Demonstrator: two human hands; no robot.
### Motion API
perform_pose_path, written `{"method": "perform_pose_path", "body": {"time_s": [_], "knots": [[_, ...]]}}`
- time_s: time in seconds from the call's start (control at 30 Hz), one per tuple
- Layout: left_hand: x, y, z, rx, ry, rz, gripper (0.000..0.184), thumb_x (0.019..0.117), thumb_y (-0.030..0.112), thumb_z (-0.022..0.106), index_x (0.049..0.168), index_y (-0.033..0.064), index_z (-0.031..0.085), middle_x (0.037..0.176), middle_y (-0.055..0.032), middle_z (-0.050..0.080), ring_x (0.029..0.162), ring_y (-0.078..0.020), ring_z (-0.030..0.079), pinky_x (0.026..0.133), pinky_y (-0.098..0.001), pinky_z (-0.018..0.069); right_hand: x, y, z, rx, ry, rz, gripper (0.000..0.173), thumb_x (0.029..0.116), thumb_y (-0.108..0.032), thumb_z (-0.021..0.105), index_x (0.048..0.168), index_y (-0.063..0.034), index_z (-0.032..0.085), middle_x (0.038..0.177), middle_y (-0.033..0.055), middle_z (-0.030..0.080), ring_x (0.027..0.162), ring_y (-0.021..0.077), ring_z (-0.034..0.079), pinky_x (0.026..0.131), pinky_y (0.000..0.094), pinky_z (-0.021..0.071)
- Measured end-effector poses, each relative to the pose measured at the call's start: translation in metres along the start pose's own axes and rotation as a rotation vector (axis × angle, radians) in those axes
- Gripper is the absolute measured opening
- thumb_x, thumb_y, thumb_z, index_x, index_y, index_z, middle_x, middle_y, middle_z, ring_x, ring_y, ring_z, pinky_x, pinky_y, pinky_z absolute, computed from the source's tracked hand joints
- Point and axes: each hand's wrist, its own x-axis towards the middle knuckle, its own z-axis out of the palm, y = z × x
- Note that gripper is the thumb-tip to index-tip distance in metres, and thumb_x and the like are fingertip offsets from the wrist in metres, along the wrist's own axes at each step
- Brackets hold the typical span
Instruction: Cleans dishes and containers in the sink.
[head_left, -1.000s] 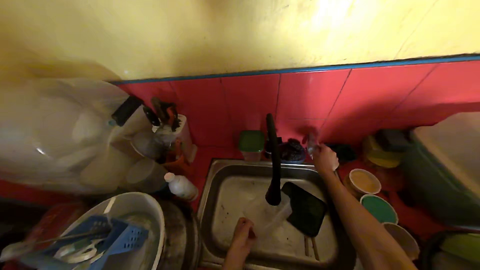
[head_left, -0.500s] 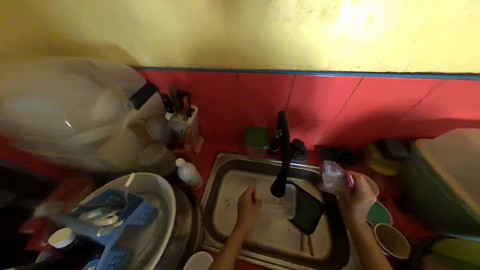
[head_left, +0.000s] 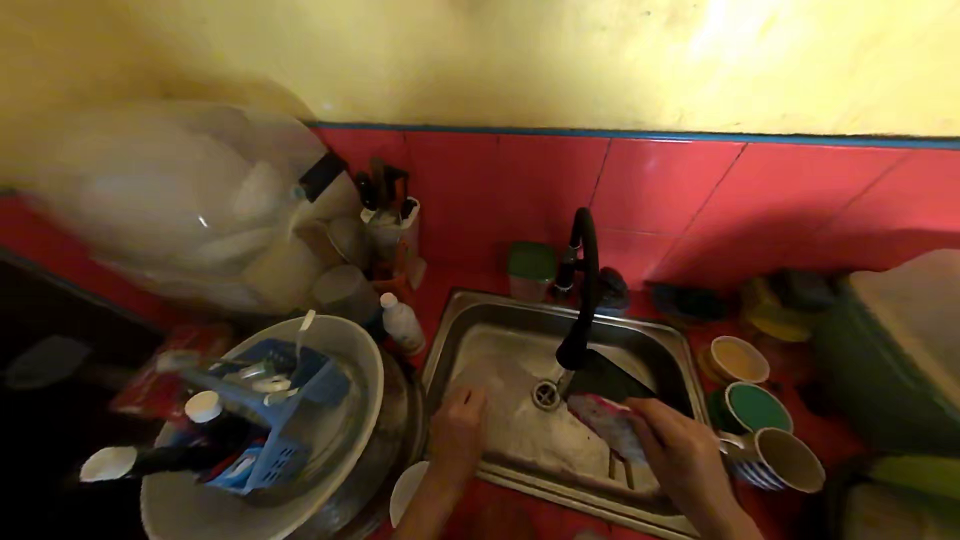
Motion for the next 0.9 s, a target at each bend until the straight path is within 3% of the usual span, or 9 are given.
{"method": "perform_pose_path", "body": {"time_s": [0.07,0.13,0.17,0.33,0.5,0.63,0.77,0.9], "knots": [[0.005,0.014,-0.021,-0.192,-0.23,-0.349,0.022,0.0941,0.003,0.06,0.111,-0.0069,0.069,0.101,-0.0212,0.07,0.09,-0.0338,0.07,0.081,-0.0489,0.058,0.005,-0.016,-0.004,-0.034,0.071,-0.011,0.028,0.1003,-0.019,0.054,0.089,-0.0014,0.072,0.073,0.0107,0.07,0.063,0.0192,0.068,0.057,0.0319,0.0556],[0.008,0.016,-0.027,-0.347,-0.384,-0.559,0.021,0.0947,0.006,0.059,0.112,-0.0063,0.063,0.091,-0.0173,0.064,0.083,-0.0276,0.064,0.078,-0.0437,0.0542,-0.008,-0.012,0.01,-0.096,-0.053,-0.122,0.023,0.098,-0.019,0.057,0.088,-0.003,0.072,0.071,0.0106,0.07,0.058,0.0243,0.069,0.051,0.0398,0.0571],[0.006,0.016,-0.025,-0.405,-0.416,-0.605,0.021,0.0943,0.006,0.06,0.111,-0.0065,0.063,0.089,-0.0165,0.062,0.081,-0.0264,0.062,0.076,-0.043,0.0537,-0.016,-0.005,0.018,-0.131,-0.118,-0.198,0.024,0.0993,-0.023,0.056,0.087,-0.0071,0.07,0.069,0.0077,0.068,0.055,0.023,0.067,0.047,0.0388,0.0549],[-0.013,0.017,-0.01,-0.575,-0.446,-0.654,0.018,0.0933,0.005,0.061,0.106,-0.0076,0.061,0.089,-0.0161,0.06,0.082,-0.0255,0.061,0.076,-0.0421,0.0527,0.001,-0.015,-0.018,-0.158,-0.085,-0.163,0.028,0.1011,-0.023,0.053,0.09,-0.0061,0.072,0.072,0.0084,0.07,0.058,0.0228,0.068,0.049,0.0376,0.0544],[-0.024,0.019,0.011,-0.637,-0.473,-0.665,0.015,0.0931,0.007,0.06,0.102,-0.0047,0.06,0.086,-0.0131,0.058,0.078,-0.0228,0.058,0.072,-0.0404,0.051,-0.013,-0.008,-0.008,-0.222,-0.172,-0.318,0.024,0.0995,-0.024,0.055,0.086,-0.0097,0.069,0.064,0.0041,0.064,0.049,0.0195,0.062,0.043,0.0338,0.051],[-0.03,0.025,0.015,-0.683,-0.496,-0.655,0.015,0.094,0.008,0.059,0.102,-0.0049,0.06,0.086,-0.013,0.057,0.078,-0.0219,0.057,0.072,-0.0391,0.0506,-0.007,-0.026,-0.019,-0.188,-0.121,-0.245,0.023,0.1011,-0.023,0.055,0.09,-0.0087,0.07,0.067,0.0053,0.067,0.053,0.0191,0.064,0.047,0.033,0.0517],[-0.028,0.03,0.017,-0.705,-0.536,-0.676,0.017,0.0939,0.008,0.06,0.104,-0.0044,0.06,0.088,-0.0137,0.058,0.08,-0.023,0.058,0.074,-0.0414,0.0517,-0.022,-0.02,-0.003,-0.207,-0.186,-0.301,0.022,0.0984,-0.021,0.056,0.083,-0.0091,0.067,0.062,0.0039,0.062,0.047,0.0187,0.061,0.041,0.0331,0.0499],[-0.036,0.033,0.023,-0.759,-0.519,-0.671,0.014,0.0925,0.006,0.059,0.101,-0.0044,0.059,0.085,-0.0115,0.056,0.077,-0.021,0.056,0.071,-0.0391,0.0504,-0.011,-0.036,-0.023,-0.218,-0.112,-0.238,0.021,0.0996,-0.02,0.056,0.088,-0.009,0.069,0.065,0.0044,0.064,0.05,0.0188,0.062,0.044,0.0326,0.0502]]}}
